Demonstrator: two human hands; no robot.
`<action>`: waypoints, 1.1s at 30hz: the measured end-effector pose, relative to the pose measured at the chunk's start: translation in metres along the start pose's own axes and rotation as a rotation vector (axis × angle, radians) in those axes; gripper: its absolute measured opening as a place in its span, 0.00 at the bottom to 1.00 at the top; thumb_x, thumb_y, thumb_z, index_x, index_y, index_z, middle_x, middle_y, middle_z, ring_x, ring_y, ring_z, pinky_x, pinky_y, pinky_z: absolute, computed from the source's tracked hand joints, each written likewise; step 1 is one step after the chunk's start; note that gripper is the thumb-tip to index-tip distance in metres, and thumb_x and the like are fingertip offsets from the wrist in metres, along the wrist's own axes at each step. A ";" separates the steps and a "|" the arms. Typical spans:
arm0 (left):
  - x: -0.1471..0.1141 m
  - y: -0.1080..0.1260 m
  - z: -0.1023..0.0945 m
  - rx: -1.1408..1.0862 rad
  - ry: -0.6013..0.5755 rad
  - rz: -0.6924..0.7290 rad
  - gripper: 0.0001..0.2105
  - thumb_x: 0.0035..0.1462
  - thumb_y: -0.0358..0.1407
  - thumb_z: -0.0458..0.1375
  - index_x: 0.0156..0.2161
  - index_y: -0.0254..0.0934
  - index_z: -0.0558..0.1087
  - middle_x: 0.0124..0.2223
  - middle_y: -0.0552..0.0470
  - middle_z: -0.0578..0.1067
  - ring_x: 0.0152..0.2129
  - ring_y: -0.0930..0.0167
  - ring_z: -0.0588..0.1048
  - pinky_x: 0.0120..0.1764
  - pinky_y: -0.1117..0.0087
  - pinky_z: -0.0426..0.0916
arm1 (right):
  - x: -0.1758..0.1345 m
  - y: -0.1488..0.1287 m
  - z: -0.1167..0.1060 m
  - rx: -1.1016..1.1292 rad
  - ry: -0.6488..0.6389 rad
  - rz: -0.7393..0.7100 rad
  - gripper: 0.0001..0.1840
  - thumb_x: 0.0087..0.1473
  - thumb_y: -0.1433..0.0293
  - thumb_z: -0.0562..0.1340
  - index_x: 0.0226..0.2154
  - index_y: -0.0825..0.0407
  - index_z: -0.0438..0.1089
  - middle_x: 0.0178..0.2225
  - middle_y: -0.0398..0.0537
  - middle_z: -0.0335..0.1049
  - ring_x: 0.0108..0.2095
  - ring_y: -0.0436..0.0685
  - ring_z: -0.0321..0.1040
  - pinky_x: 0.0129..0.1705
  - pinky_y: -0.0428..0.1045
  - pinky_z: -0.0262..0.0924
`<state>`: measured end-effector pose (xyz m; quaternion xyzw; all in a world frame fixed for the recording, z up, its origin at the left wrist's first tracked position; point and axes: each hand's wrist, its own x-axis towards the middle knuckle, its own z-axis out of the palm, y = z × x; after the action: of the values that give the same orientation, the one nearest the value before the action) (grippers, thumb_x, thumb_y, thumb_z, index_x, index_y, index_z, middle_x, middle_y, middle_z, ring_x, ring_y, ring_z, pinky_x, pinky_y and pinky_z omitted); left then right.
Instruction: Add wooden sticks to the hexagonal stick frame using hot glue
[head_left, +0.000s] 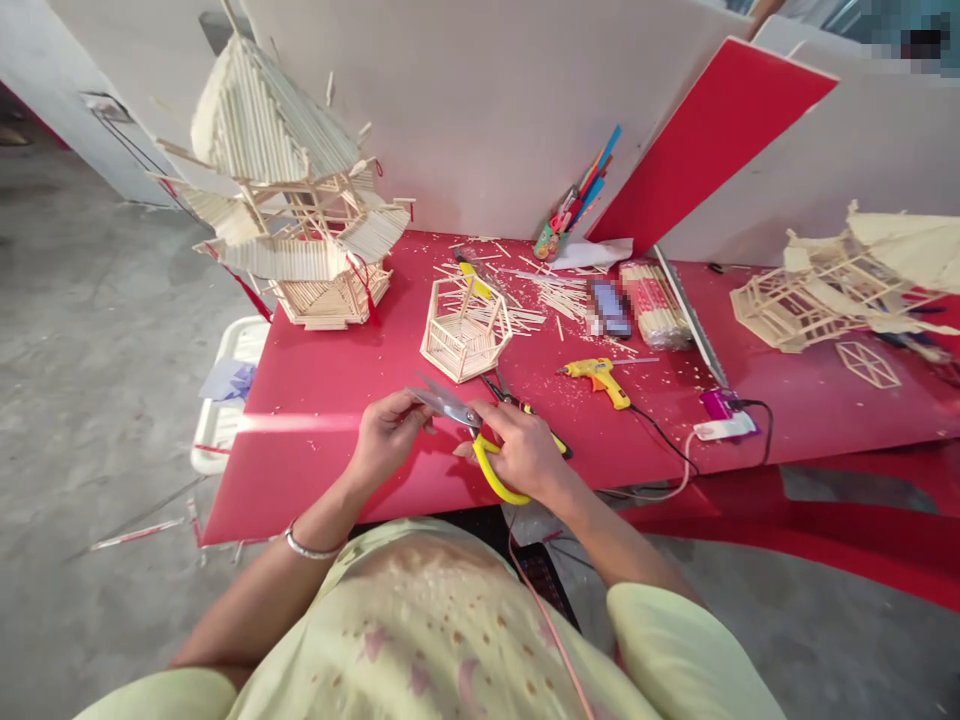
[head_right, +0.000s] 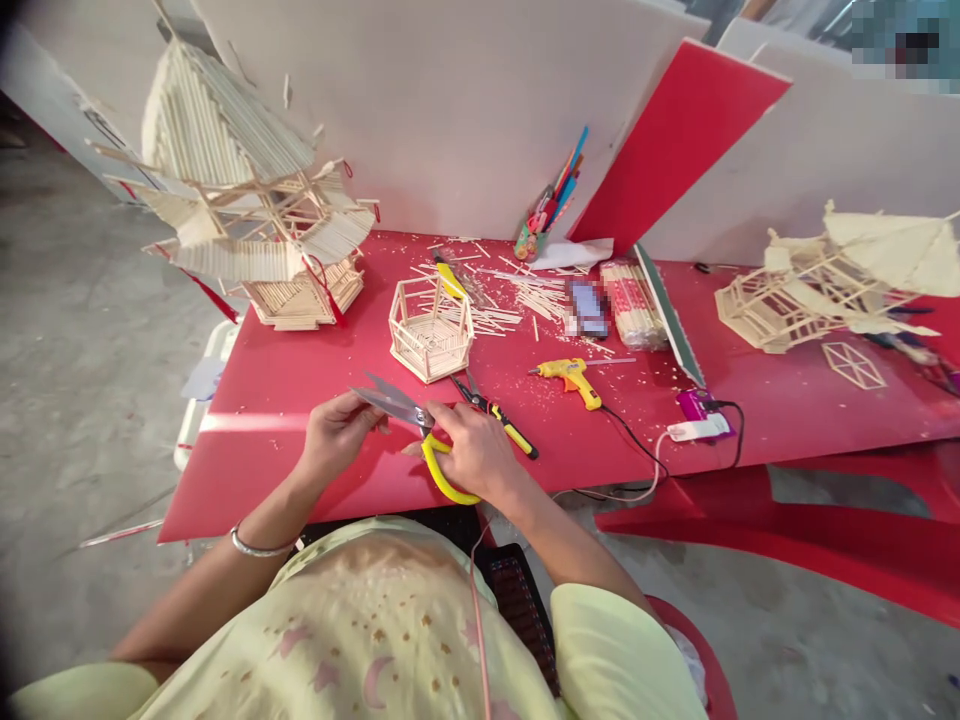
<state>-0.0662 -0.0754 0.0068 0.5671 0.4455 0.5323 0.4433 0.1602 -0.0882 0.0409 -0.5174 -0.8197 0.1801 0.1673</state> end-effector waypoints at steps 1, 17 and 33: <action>-0.001 -0.002 -0.002 -0.032 0.001 -0.019 0.11 0.62 0.43 0.65 0.35 0.37 0.81 0.29 0.50 0.80 0.23 0.72 0.75 0.30 0.72 0.71 | 0.002 -0.001 0.002 0.015 -0.002 0.004 0.29 0.63 0.50 0.64 0.59 0.48 0.72 0.44 0.52 0.80 0.44 0.60 0.78 0.46 0.49 0.67; 0.007 -0.016 -0.022 -0.083 -0.107 0.006 0.15 0.66 0.46 0.60 0.35 0.37 0.80 0.30 0.48 0.79 0.26 0.71 0.76 0.34 0.70 0.72 | 0.016 -0.007 -0.009 -0.128 -0.037 -0.032 0.36 0.60 0.44 0.64 0.63 0.44 0.69 0.49 0.51 0.78 0.50 0.63 0.76 0.47 0.51 0.66; 0.023 0.004 -0.002 -0.082 -0.086 -0.051 0.10 0.63 0.42 0.64 0.41 0.36 0.81 0.34 0.50 0.77 0.26 0.73 0.76 0.32 0.72 0.73 | 0.104 0.100 -0.078 -0.348 0.358 0.513 0.28 0.65 0.49 0.59 0.57 0.50 0.74 0.39 0.58 0.81 0.40 0.66 0.77 0.42 0.53 0.64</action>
<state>-0.0673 -0.0534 0.0157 0.5591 0.4181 0.5141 0.4983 0.2327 0.0560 0.0714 -0.7503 -0.6393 -0.0196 0.1673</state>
